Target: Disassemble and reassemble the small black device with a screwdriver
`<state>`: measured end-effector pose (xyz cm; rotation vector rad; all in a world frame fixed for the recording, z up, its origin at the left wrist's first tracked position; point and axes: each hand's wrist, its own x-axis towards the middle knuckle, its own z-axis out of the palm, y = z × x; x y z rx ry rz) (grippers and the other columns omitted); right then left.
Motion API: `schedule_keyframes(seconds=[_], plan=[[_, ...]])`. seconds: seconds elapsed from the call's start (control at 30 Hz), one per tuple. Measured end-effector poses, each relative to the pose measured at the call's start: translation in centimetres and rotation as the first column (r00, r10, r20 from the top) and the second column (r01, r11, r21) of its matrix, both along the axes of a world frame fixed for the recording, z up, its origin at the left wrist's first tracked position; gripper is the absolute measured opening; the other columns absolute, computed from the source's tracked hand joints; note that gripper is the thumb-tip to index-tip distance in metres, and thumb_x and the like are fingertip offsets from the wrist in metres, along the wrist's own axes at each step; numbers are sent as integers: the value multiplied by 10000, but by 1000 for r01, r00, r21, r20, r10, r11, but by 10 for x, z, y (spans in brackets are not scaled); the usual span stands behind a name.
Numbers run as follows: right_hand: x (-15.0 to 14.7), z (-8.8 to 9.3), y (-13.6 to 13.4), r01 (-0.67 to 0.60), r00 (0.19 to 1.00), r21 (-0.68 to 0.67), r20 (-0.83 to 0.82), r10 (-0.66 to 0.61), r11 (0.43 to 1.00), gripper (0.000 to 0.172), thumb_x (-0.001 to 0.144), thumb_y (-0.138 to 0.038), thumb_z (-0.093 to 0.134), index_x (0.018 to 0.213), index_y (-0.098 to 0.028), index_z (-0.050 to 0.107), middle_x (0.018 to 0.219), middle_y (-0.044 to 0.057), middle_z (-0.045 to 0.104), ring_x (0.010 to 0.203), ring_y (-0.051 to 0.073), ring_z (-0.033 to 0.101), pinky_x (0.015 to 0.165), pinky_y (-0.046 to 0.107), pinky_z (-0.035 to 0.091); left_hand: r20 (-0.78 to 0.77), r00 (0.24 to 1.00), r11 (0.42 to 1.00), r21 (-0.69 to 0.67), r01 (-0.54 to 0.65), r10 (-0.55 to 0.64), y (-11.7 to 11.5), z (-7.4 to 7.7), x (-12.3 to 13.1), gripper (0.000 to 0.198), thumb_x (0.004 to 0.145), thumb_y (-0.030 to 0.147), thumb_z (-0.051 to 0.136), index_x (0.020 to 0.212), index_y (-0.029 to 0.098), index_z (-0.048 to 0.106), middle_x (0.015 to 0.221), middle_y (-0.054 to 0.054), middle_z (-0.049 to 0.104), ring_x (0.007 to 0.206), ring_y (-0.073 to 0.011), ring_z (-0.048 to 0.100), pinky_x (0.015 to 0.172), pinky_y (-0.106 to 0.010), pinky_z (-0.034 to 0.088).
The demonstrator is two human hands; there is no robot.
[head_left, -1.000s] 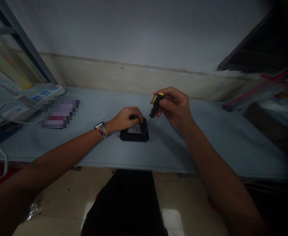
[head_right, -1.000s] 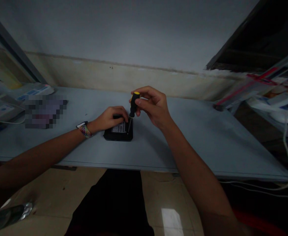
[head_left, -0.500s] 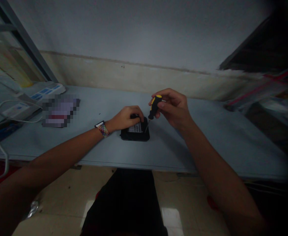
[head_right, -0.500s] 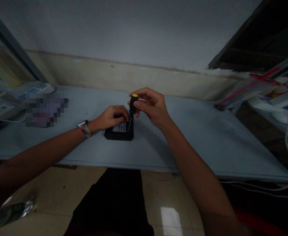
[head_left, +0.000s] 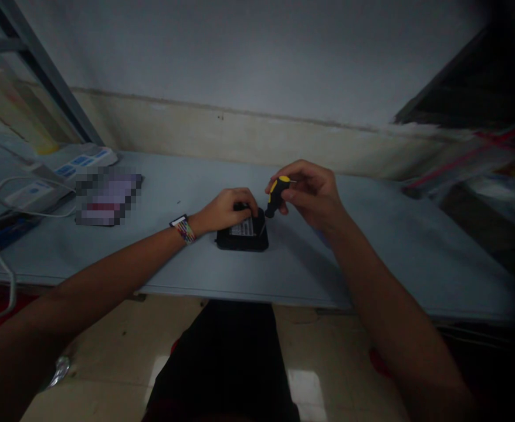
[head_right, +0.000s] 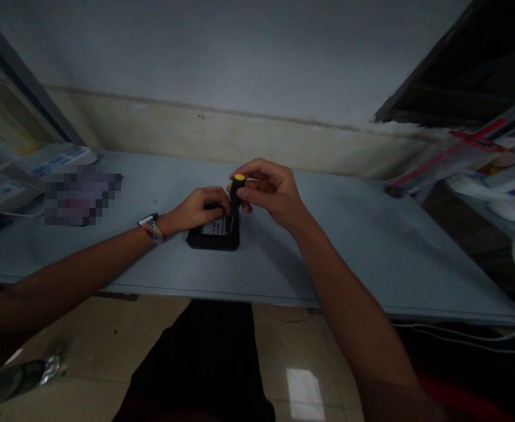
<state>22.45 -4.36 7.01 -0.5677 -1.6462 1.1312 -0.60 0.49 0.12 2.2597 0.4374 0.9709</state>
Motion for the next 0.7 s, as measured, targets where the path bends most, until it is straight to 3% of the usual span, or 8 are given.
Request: schedule_keyframes(seconds=[0.17, 0.37, 0.57, 0.7], plan=[[3, 7, -5, -86, 995, -9, 46, 86, 996, 346, 838, -337, 971, 1021, -190, 717, 940, 30, 817, 584, 102, 690, 472, 194, 548, 37, 999, 1000, 17, 22, -22, 3, -4, 1, 183, 908, 129, 634, 933, 192, 804, 1011, -68, 792, 984, -207, 748, 967, -385, 578], [7, 18, -13, -287, 954, -85, 69, 293, 954, 338, 896, -207, 913, 1048, -198, 612, 964, 38, 830, 501, 65, 649, 451, 160, 510, 35, 999, 999, 31, 34, -35, 2, -3, 0, 184, 926, 133, 626, 943, 187, 801, 988, -58, 787, 955, -193, 745, 938, -359, 563], [3, 17, -13, -369, 929, -124, -9, 371, 921, 344, 964, -345, 843, 1242, -183, 722, 973, 74, 833, 554, 99, 660, 436, 176, 497, 5, 1000, 999, 32, 17, -18, 0, 0, 0, 171, 921, 139, 631, 932, 188, 795, 970, -57, 795, 942, -198, 750, 926, -354, 568], [2, 17, -12, -360, 933, -97, -44, 357, 928, 294, 1006, -432, 765, 1099, -163, 838, 954, 100, 827, 599, 124, 689, 401, 179, 480, -18, 1000, 999, 33, 1, -1, 0, 2, 0, 177, 909, 137, 625, 930, 197, 790, 1003, -58, 803, 986, -208, 760, 971, -371, 576]])
